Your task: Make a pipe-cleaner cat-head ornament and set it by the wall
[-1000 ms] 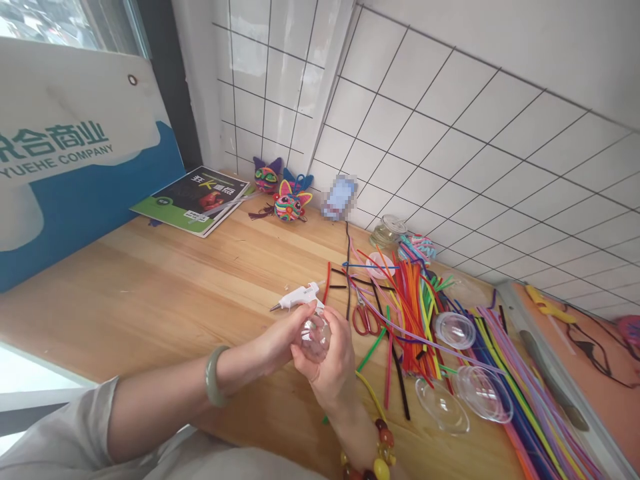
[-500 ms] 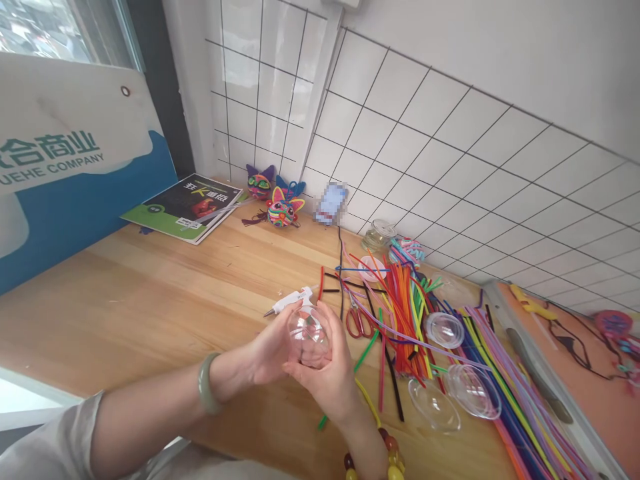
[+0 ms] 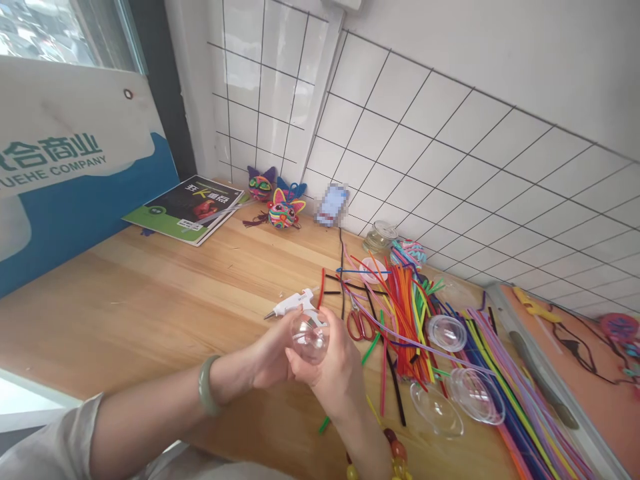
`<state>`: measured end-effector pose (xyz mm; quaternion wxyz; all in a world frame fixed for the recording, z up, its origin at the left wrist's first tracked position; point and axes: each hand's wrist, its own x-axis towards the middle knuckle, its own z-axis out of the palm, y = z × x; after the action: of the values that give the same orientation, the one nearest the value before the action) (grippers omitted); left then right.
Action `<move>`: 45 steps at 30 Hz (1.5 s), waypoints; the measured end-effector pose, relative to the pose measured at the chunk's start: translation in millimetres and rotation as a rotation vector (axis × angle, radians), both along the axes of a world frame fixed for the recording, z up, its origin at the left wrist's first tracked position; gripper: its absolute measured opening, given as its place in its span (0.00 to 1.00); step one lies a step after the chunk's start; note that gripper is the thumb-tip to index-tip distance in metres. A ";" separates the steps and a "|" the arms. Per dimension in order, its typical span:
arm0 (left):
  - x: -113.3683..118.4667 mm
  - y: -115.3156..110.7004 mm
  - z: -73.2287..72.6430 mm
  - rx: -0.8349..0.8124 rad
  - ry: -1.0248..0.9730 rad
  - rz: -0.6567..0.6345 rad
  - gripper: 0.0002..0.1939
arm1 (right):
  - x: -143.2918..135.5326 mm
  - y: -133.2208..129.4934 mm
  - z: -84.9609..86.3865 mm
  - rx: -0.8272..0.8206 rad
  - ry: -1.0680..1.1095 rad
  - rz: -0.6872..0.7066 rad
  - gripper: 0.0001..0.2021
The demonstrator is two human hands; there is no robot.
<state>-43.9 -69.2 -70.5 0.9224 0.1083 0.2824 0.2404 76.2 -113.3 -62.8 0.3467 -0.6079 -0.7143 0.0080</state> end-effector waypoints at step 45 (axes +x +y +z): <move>-1.1 4.9 1.2 0.395 -0.016 0.165 0.21 | 10.2 -8.7 12.4 -0.094 0.118 0.112 0.42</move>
<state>-45.1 -64.3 -69.4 0.8627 0.2615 0.2303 0.3664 86.4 -122.0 -50.4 0.3582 -0.5812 -0.7243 0.0966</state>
